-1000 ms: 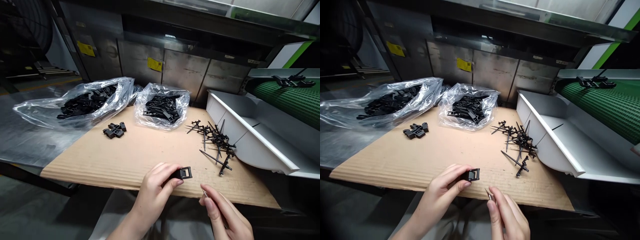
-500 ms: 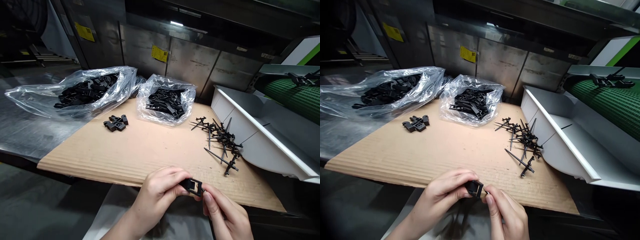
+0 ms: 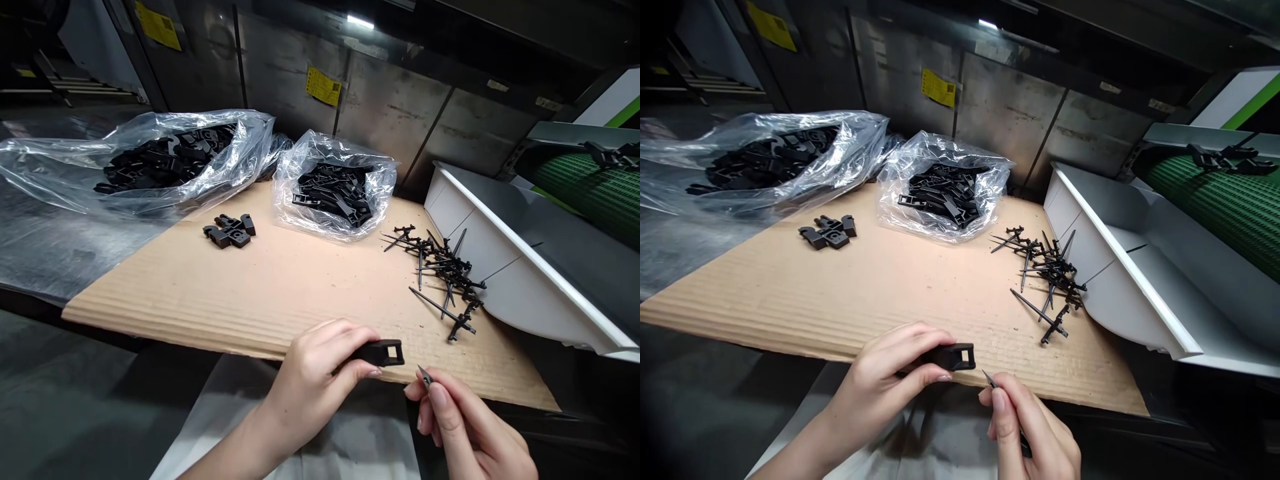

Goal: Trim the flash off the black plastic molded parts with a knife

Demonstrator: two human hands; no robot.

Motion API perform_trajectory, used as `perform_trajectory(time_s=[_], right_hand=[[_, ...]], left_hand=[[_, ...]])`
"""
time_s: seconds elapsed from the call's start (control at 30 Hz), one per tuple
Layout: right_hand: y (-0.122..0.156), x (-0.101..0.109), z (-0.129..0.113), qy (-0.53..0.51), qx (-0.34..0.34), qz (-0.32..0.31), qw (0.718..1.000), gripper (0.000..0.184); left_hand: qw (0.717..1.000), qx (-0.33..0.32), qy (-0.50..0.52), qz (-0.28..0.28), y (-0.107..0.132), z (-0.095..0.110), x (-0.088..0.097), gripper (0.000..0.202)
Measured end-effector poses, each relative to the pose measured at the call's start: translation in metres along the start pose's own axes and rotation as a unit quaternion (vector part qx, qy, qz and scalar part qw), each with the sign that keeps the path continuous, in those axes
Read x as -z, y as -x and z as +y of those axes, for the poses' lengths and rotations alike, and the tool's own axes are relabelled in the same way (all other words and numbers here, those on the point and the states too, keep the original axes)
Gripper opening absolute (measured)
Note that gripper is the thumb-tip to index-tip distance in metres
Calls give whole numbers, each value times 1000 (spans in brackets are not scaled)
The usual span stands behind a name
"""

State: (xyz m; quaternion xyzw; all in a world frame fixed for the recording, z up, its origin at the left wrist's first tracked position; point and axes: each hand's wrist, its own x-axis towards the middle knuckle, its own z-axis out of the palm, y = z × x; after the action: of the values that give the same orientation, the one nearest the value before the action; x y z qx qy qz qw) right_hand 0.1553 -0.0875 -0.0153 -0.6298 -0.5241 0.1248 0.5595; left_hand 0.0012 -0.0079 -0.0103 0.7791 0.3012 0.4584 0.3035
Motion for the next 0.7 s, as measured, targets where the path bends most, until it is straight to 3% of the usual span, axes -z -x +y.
perform_trajectory(time_s=[0.17,0.37,0.57,0.7], right_hand=[[-9,10,5,46,104,-70,991,15],[-22,22,13,172,231,-130,949,15],[-20,10,13,217,231,-130,939,16],[-18,3,12,231,206,-140,941,18]], left_hand=[[998,-34,-46,-26,0,-2,-1,17],[995,-11,-94,-31,0,-1,-6,18],[995,0,-96,-13,-2,0,-7,14],[994,-27,-107,11,0,-1,-9,11]])
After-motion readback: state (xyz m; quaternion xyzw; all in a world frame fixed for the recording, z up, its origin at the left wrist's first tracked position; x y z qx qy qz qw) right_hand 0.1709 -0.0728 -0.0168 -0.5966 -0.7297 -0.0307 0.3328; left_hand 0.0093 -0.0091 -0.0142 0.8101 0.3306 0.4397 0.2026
